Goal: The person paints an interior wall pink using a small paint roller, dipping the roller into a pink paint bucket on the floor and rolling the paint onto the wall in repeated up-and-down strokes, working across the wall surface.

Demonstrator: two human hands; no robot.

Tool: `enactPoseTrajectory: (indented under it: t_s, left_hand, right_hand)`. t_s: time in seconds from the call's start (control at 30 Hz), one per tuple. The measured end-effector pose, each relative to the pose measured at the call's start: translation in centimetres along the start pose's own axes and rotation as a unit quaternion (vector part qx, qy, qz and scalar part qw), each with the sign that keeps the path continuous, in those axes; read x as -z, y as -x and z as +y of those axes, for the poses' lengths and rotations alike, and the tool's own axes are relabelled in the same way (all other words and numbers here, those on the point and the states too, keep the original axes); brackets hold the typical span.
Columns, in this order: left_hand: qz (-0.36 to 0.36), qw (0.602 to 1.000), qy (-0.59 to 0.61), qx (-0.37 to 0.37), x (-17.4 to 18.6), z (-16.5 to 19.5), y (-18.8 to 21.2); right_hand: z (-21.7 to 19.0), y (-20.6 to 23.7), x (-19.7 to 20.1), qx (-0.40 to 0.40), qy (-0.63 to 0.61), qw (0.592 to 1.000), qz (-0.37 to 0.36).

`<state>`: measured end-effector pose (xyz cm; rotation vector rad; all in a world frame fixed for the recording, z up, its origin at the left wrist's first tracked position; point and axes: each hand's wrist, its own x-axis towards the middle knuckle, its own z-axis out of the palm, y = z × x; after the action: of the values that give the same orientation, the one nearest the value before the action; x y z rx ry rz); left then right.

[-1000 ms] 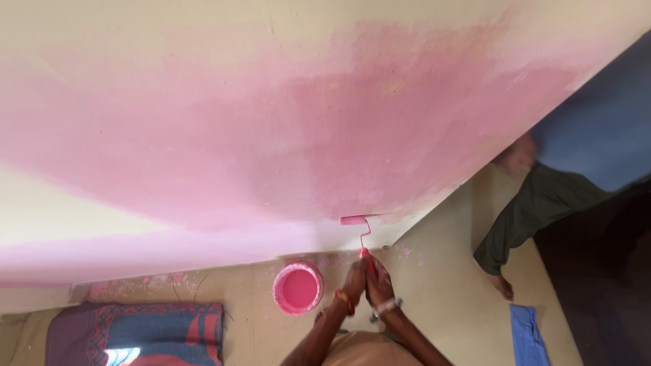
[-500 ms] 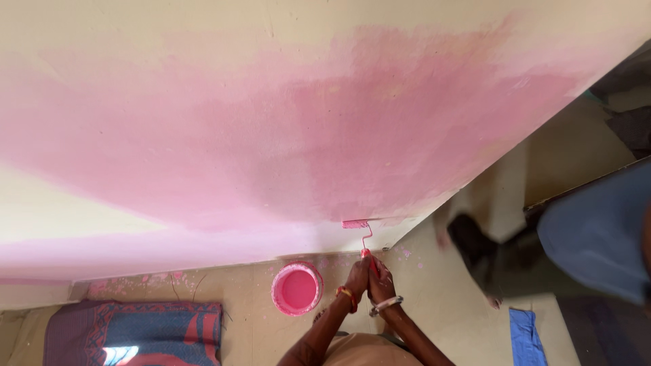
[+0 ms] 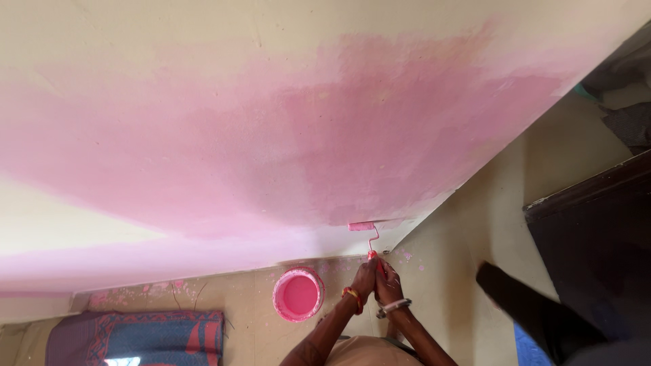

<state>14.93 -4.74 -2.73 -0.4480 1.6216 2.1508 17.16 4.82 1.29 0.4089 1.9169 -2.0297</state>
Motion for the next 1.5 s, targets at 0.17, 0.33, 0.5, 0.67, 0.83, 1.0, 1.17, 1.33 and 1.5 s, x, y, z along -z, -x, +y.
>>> enactPoseTrajectory:
  t_s: [0.17, 0.33, 0.5, 0.67, 0.83, 1.0, 1.17, 1.33, 1.5]
  left_hand:
    - [-0.009, 0.999, 0.006, -0.043, -1.2, -0.6, 1.1]
    - [-0.015, 0.999, -0.016, -0.025, -1.3, -0.2, 0.4]
    - [-0.014, 1.0, 0.019, 0.021, -2.0, 0.1, -0.1]
    - [-0.053, 0.997, 0.022, -0.046, -3.5, -0.4, 0.8]
    - [-0.046, 0.997, 0.058, 0.035, -3.4, 0.1, -0.4]
    - [-0.039, 0.999, 0.001, -0.033, -4.6, 0.2, -0.2]
    - [-0.009, 1.0, 0.006, -0.017, -5.9, -0.3, 0.6]
    - [-0.016, 0.998, -0.061, 0.02, -5.5, 0.3, -0.7]
    - [-0.032, 0.998, -0.036, -0.051, -6.7, 0.3, -0.3]
  right_hand:
    - [-0.4, 0.2, 0.3, -0.01, 0.0, 1.0, -0.006]
    - [-0.7, 0.4, 0.5, 0.01, -0.065, 0.998, -0.01]
    - [-1.0, 0.4, 1.4, -0.009, -0.098, 0.995, -0.009]
    - [-1.2, 0.4, 2.5, 0.032, -0.063, 0.997, -0.015]
    - [-1.5, 0.3, 3.1, -0.027, -0.073, 0.997, 0.001]
    - [-2.0, 0.4, 4.1, 0.009, -0.056, 0.998, -0.03]
    - [-2.1, 0.8, 4.8, -0.018, -0.021, 1.0, 0.003]
    - [-2.1, 0.8, 4.8, -0.048, -0.061, 0.997, 0.01]
    - [-2.4, 1.0, 5.7, 0.025, -0.11, 0.993, -0.015]
